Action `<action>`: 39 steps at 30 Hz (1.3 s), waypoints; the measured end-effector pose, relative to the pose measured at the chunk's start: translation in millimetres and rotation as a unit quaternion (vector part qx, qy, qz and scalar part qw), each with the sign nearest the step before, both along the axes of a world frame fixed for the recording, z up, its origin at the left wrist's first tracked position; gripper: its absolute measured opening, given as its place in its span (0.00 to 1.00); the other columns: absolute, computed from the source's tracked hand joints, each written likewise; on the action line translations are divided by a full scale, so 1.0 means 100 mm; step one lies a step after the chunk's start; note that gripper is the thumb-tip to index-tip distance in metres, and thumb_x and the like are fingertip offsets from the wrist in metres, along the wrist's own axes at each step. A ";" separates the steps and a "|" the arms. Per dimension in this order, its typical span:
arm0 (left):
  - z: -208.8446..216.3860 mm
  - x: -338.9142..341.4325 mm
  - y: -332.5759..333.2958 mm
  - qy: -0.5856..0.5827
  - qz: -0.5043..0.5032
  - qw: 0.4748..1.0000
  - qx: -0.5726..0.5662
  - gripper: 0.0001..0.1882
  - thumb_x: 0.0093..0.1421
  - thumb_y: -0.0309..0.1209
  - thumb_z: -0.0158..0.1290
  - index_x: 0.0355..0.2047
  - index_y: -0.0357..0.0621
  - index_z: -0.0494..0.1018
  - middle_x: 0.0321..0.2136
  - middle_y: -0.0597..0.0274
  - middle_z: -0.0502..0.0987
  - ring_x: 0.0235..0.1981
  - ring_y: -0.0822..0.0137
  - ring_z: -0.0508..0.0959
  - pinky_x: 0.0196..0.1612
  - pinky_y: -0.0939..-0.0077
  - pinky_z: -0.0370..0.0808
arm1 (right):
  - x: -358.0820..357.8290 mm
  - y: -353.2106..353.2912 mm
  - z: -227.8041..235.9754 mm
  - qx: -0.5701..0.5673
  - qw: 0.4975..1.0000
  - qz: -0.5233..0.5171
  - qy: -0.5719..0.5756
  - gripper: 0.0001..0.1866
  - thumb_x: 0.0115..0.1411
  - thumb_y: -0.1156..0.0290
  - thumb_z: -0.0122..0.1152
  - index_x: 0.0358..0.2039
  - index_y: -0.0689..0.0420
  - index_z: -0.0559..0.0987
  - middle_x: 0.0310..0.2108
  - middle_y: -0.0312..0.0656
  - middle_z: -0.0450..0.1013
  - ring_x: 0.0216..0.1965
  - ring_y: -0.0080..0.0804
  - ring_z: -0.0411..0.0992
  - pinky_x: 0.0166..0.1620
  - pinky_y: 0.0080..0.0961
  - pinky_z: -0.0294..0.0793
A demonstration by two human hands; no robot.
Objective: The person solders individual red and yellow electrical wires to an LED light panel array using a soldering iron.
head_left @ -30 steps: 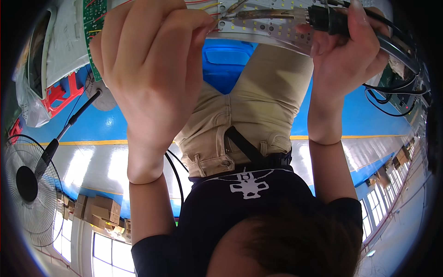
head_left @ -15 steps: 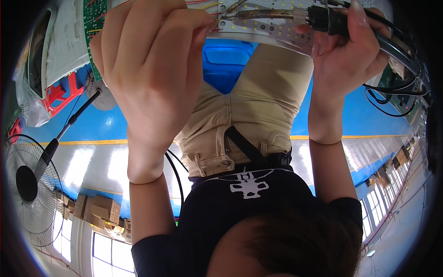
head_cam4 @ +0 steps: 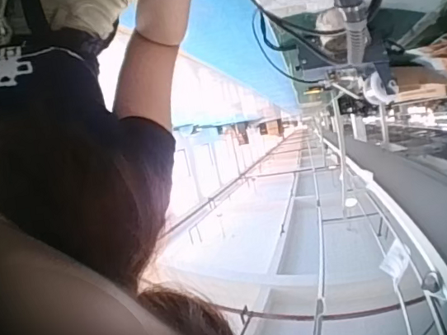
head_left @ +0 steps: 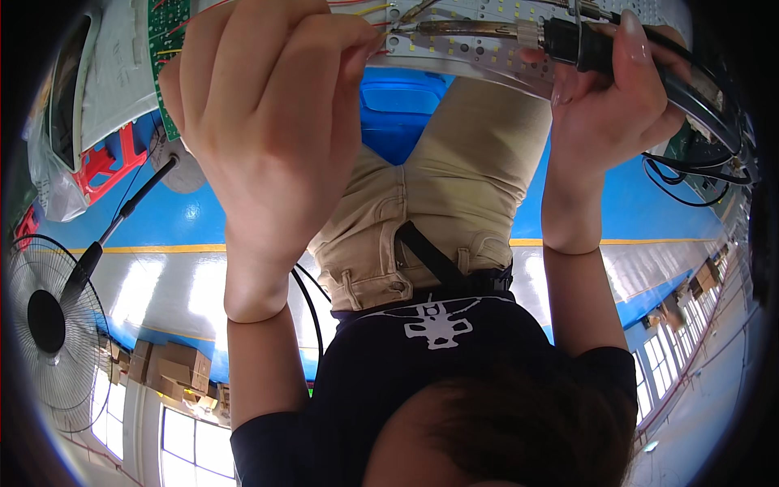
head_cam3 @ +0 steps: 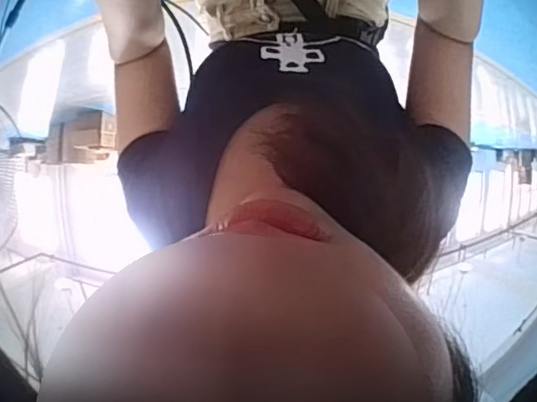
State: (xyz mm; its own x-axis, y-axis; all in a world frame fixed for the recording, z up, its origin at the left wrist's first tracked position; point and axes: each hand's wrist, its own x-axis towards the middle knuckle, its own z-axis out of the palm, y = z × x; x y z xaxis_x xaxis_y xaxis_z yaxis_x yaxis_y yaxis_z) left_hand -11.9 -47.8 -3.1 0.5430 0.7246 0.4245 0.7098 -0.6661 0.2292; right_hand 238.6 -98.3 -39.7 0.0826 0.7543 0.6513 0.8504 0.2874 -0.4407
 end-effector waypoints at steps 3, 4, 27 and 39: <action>-0.01 0.04 0.01 -0.003 -0.005 1.000 -0.001 0.11 0.47 0.25 0.69 0.32 0.52 0.84 0.34 0.69 0.81 0.40 0.64 0.79 0.46 0.68 0.72 | -0.05 0.10 -0.13 0.118 0.993 0.025 0.013 0.04 0.68 0.76 0.53 0.39 0.63 0.76 0.29 0.41 0.64 0.31 0.30 0.62 0.32 0.26 0.65; -0.02 0.03 0.01 -0.003 -0.003 1.000 0.000 0.11 0.47 0.25 0.70 0.32 0.52 0.84 0.34 0.69 0.81 0.40 0.64 0.79 0.46 0.68 0.72 | -0.07 0.11 -0.11 0.118 0.993 0.025 0.014 0.04 0.68 0.76 0.53 0.39 0.63 0.76 0.29 0.41 0.64 0.31 0.30 0.62 0.32 0.26 0.65; -0.03 0.02 0.03 0.002 -0.015 1.000 0.021 0.10 0.49 0.26 0.69 0.33 0.54 0.83 0.35 0.71 0.80 0.40 0.64 0.78 0.45 0.69 0.70 | -0.41 0.06 0.16 0.016 0.920 -0.018 0.390 0.12 0.62 0.72 0.59 0.24 0.59 0.67 0.25 0.37 0.63 0.14 0.16 0.55 0.18 0.14 0.57; -0.03 0.00 0.03 0.020 -0.013 0.999 0.025 0.10 0.50 0.27 0.68 0.33 0.55 0.83 0.35 0.72 0.79 0.40 0.65 0.78 0.45 0.69 0.69 | -0.27 0.02 0.04 -0.003 0.906 -0.060 0.418 0.11 0.69 0.72 0.52 0.36 0.71 0.70 0.16 0.44 0.68 0.13 0.27 0.72 0.17 0.36 0.82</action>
